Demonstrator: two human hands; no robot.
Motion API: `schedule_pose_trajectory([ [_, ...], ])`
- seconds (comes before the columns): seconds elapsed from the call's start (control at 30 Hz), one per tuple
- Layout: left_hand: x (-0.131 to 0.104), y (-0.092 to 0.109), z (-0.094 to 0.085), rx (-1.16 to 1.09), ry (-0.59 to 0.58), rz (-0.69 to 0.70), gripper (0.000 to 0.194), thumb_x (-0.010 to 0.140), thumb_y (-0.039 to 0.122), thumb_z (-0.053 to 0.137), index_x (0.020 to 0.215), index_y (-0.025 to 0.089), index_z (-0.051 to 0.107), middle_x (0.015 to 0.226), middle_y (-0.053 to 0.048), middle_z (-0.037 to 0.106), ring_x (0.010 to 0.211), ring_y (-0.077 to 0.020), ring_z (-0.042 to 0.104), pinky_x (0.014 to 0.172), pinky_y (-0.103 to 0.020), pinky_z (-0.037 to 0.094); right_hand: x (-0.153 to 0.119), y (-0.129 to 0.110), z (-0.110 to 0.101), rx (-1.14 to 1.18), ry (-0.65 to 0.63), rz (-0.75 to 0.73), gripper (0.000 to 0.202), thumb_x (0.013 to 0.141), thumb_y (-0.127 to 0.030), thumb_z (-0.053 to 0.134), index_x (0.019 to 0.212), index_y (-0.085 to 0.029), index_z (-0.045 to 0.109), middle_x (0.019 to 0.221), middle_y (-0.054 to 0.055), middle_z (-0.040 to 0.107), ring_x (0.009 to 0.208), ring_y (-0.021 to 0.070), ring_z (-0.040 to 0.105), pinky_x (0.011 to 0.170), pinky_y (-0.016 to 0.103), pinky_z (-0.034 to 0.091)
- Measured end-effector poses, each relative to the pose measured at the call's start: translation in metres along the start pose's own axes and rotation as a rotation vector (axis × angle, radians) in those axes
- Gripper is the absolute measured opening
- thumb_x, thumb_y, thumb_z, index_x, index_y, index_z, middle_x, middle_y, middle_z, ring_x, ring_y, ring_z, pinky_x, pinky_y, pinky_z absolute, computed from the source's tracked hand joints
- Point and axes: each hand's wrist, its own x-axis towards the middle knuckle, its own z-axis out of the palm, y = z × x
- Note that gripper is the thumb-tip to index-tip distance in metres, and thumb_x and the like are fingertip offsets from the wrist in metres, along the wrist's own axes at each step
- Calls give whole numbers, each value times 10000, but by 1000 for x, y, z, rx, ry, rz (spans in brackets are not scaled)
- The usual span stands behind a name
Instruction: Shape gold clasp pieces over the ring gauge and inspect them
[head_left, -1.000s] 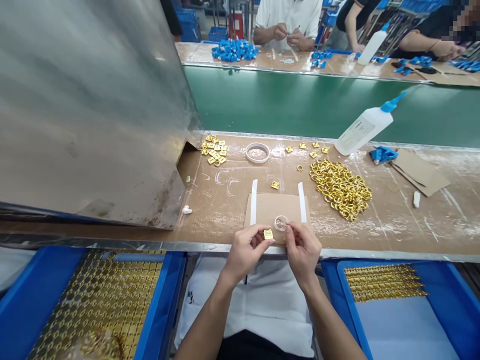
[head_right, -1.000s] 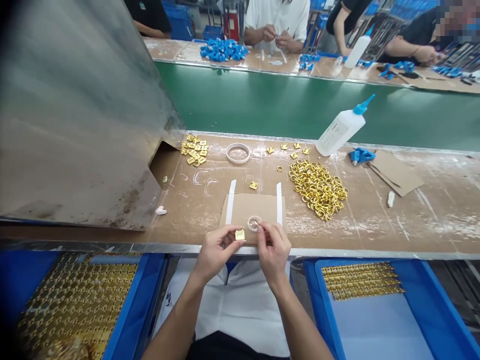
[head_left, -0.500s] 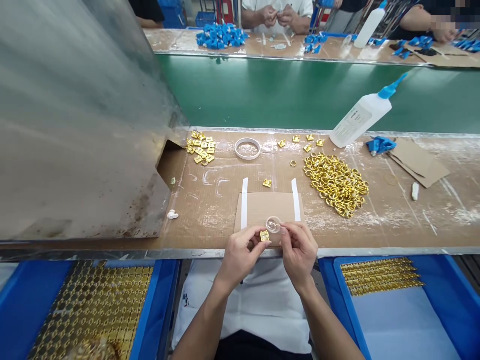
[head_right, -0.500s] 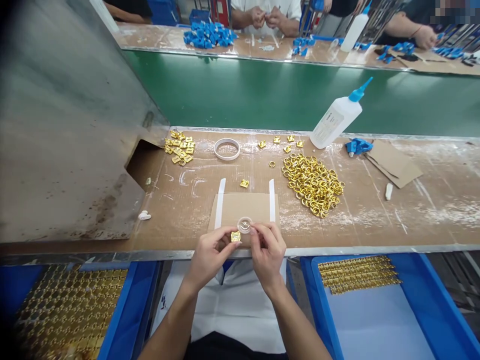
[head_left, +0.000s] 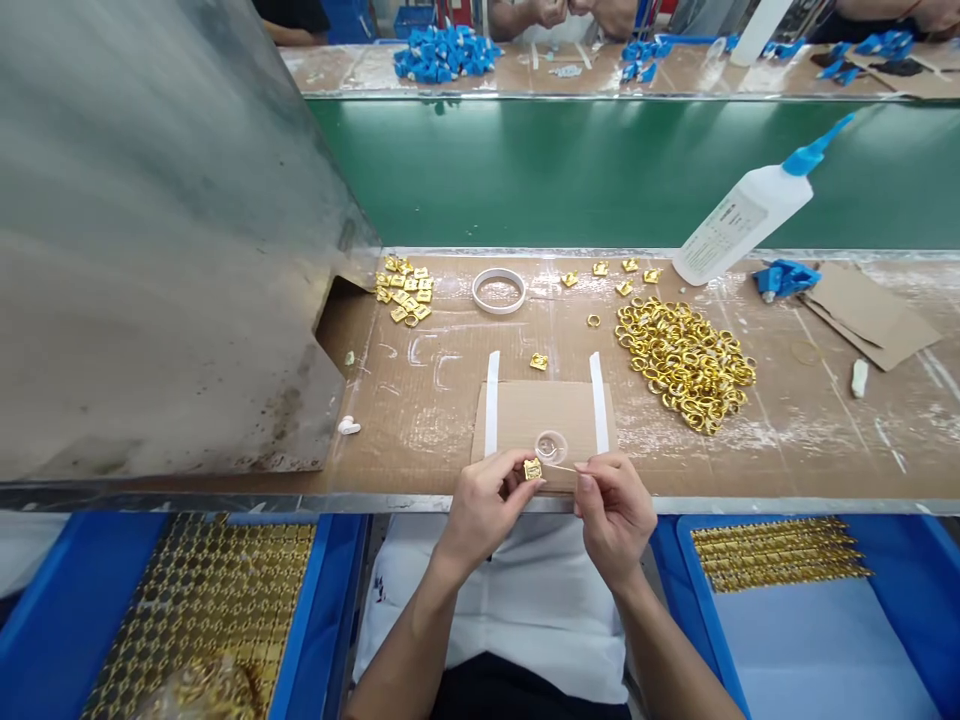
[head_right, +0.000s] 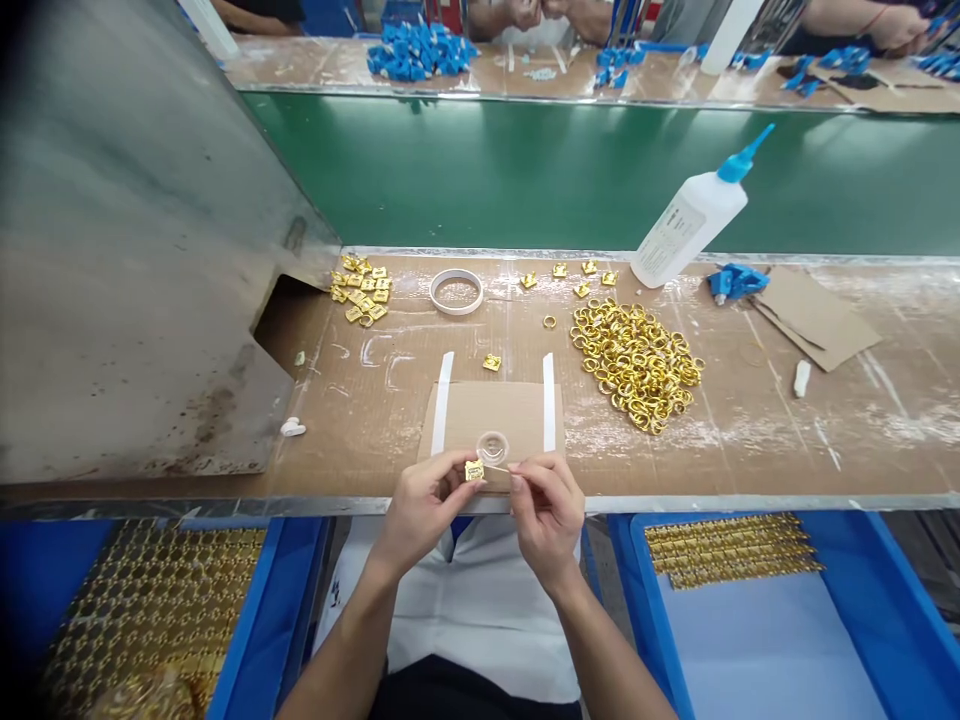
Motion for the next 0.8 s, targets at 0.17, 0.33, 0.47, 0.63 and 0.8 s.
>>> schedule_pose_trajectory([
  [0.17,0,-1,0,27,-4,18,157,915,233,654,1036,166,727,645,16,640,536,-128,547,549,-228,443,5,-3,-2,-41,-67,-97,121,953,-164,615,962,-227,717,779,14,629,541,115,566,421,218,426],
  [0.33,0,0,0,26,-6,26,164,931,256,641,1047,178,727,641,16,646,530,-127,546,550,-229,447,8,-6,-1,-70,-102,-133,128,960,-172,608,961,-224,725,761,21,634,541,120,567,425,215,443],
  [0.47,0,1,0,24,-12,29,168,940,259,630,1053,181,727,661,9,658,541,-129,556,553,-227,451,10,-9,0,-76,-121,-153,134,955,-162,613,957,-223,733,744,18,632,541,122,562,436,212,449],
  [0.63,0,0,0,31,-8,42,163,945,256,629,1051,176,723,669,7,658,541,-128,553,549,-226,445,10,-9,-1,-89,-123,-137,135,945,-154,618,945,-220,737,741,14,633,539,120,563,426,210,441],
  [0.8,0,1,0,39,-7,38,174,954,274,621,1060,182,723,683,3,665,545,-131,558,555,-231,455,11,-8,-2,-86,-148,-142,146,942,-155,613,947,-224,742,746,19,634,558,128,580,442,219,461],
])
